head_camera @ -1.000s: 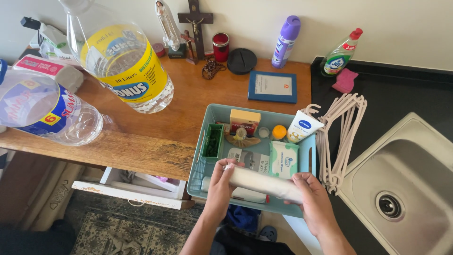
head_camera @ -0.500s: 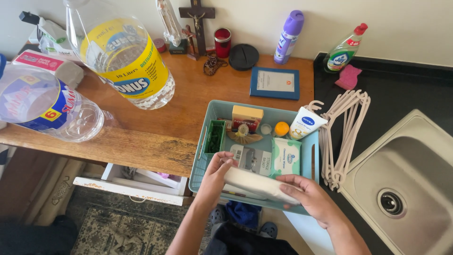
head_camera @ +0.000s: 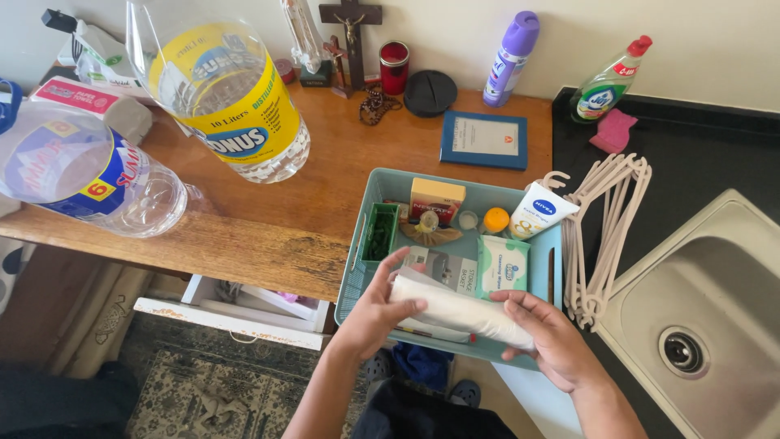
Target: Organize household products into a storage tray and tidy hangers into a desk drawer.
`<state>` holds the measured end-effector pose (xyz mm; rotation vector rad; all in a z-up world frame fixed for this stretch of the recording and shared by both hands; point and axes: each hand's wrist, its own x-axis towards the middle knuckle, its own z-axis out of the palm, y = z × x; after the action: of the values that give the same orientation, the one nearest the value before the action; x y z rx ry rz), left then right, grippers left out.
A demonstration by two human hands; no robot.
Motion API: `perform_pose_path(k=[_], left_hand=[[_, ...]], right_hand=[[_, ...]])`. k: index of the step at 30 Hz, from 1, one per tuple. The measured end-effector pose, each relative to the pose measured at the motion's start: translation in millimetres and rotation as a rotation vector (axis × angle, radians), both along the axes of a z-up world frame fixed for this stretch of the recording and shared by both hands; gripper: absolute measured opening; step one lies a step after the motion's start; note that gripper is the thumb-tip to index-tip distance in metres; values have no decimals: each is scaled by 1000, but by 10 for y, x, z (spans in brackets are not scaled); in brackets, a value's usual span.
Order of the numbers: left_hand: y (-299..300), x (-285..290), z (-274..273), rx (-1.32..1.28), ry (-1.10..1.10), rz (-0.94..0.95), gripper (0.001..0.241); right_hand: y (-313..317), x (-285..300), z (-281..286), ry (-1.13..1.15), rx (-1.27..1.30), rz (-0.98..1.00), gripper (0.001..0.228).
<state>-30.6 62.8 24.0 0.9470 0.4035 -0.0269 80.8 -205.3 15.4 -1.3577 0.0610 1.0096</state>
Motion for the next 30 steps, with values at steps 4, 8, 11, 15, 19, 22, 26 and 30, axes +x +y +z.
perform_pose_path(k=[4,8,11,15,19,22,26,30], left_hand=[[111,-50,188,306,-41,-197,103],[172,-89,338,561,-28,-332,101],[247,-82,342,699,-30,-361,87],[340,-63,314,798,-11,-408,66],[353,-55,358,875,-128,-435,65],[333,-29,373,951,-234,-420,68],[322,-12,344,1037,-189,-425,58],[356,-15,235,1172,-288,-421,50]], right_hand=[[-20,24,-32,101,-38,-21,48],[19,3,50,130,-96,-38,51],[41,21,106,98,-120,5,53],[14,43,274,-249,-186,264,74],[152,13,542,-258,-383,379,76],[136,32,491,-245,-322,322,66],[174,-15,539,-343,-356,439,75],[363,-120,824,-514,-645,521,77]])
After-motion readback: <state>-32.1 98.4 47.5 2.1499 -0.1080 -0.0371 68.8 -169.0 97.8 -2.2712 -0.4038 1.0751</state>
